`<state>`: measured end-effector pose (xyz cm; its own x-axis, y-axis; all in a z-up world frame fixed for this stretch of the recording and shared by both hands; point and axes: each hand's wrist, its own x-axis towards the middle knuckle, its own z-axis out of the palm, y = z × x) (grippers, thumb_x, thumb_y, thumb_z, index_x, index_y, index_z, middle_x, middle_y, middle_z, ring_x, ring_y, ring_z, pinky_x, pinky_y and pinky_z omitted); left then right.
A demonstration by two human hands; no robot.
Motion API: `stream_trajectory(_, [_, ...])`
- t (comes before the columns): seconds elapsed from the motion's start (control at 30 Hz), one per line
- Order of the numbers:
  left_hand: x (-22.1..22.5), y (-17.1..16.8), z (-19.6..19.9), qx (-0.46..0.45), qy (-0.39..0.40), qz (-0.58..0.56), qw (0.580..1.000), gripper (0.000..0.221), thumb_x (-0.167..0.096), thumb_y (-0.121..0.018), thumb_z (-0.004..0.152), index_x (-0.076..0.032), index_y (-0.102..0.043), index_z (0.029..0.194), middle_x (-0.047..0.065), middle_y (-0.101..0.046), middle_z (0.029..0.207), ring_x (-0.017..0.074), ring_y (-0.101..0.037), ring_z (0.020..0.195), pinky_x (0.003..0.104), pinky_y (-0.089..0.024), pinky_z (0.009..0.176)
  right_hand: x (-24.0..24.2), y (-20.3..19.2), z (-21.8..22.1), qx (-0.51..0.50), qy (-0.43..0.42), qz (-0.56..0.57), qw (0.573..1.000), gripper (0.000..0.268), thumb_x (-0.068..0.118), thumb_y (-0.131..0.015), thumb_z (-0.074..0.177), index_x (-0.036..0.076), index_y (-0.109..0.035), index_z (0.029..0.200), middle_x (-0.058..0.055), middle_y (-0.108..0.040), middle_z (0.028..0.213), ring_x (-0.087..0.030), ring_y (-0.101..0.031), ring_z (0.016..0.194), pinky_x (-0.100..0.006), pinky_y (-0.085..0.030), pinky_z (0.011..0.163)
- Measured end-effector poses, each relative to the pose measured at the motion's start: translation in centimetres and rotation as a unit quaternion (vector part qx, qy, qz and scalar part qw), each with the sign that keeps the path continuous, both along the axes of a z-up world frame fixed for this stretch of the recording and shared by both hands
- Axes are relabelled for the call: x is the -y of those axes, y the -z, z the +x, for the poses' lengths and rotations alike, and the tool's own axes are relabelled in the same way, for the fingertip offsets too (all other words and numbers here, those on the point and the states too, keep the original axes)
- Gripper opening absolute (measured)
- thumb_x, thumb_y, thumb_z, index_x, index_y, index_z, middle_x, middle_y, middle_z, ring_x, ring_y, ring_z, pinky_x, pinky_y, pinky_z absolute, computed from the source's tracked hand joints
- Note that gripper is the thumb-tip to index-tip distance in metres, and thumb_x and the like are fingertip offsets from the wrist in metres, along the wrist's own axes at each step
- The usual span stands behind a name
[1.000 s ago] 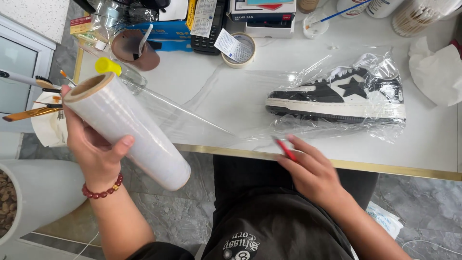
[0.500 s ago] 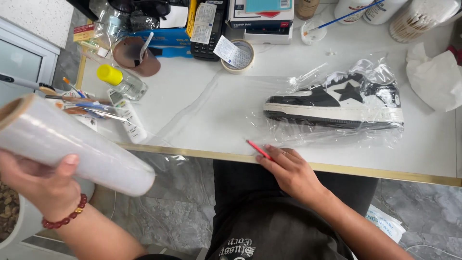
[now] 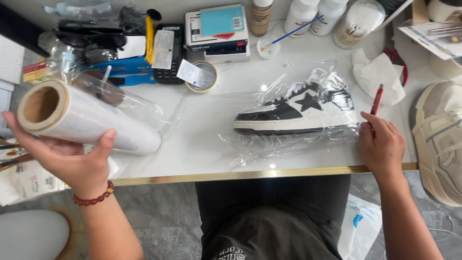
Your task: Wrapping a sneaker in protective plastic wrap.
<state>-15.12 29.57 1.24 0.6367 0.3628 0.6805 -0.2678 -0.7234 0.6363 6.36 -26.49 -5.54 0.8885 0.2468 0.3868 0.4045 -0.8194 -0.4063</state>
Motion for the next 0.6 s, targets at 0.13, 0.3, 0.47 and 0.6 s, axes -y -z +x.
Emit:
stream_trajectory(0.13, [-0.4, 1.5, -0.8, -0.028, -0.034, 0.047, 0.998, 0.115, -0.019, -0.088, 0.100, -0.029, 0.004, 0.168, 0.012, -0.021, 0.170, 0.0283, -0.029, 0.159, 0.044, -0.030, 0.132, 0.2, -0.8, 0.4, -0.025, -0.011, -0.066, 0.997, 0.017, 0.011, -0.069, 0.105, 0.007, -0.075, 0.121, -0.012, -0.068, 0.098, -0.029, -0.065, 0.097, -0.042, -0.051, 0.090])
stream_trajectory(0.3, [0.5, 2.5, -1.4, -0.028, -0.048, 0.028, 0.998, 0.116, -0.025, -0.087, 0.096, -0.031, 0.003, 0.168, 0.011, -0.019, 0.173, 0.0281, -0.024, 0.161, 0.045, -0.029, 0.132, 1.6, -0.4, -0.4, -0.020, -0.006, -0.096, 0.995, 0.021, 0.015, -0.074, 0.105, 0.009, -0.075, 0.125, -0.013, -0.064, 0.105, -0.030, -0.063, 0.100, -0.041, -0.051, 0.088])
stream_trajectory(0.47, [2.1, 4.9, -2.5, -0.025, -0.082, 0.009, 0.996, 0.112, -0.024, -0.087, 0.104, -0.027, 0.007, 0.165, 0.014, -0.020, 0.173, 0.0270, -0.025, 0.160, 0.047, -0.029, 0.131, 2.7, 1.4, -2.1, 0.143, -0.110, -0.103, 0.978, 0.028, 0.014, -0.080, 0.095, 0.008, -0.068, 0.120, -0.009, -0.064, 0.111, -0.025, -0.062, 0.101, -0.037, -0.048, 0.088])
stream_trajectory(0.6, [7.0, 6.7, -2.5, 0.048, -0.202, 0.016, 0.978, 0.107, -0.034, -0.089, 0.108, -0.025, 0.003, 0.163, 0.012, -0.020, 0.170, 0.0247, -0.026, 0.158, 0.043, -0.032, 0.126, -2.5, -0.8, -3.5, 0.197, -0.299, -0.093, 0.929, 0.033, 0.020, -0.088, 0.084, 0.014, -0.071, 0.111, -0.006, -0.065, 0.107, -0.025, -0.061, 0.096, -0.040, -0.046, 0.085])
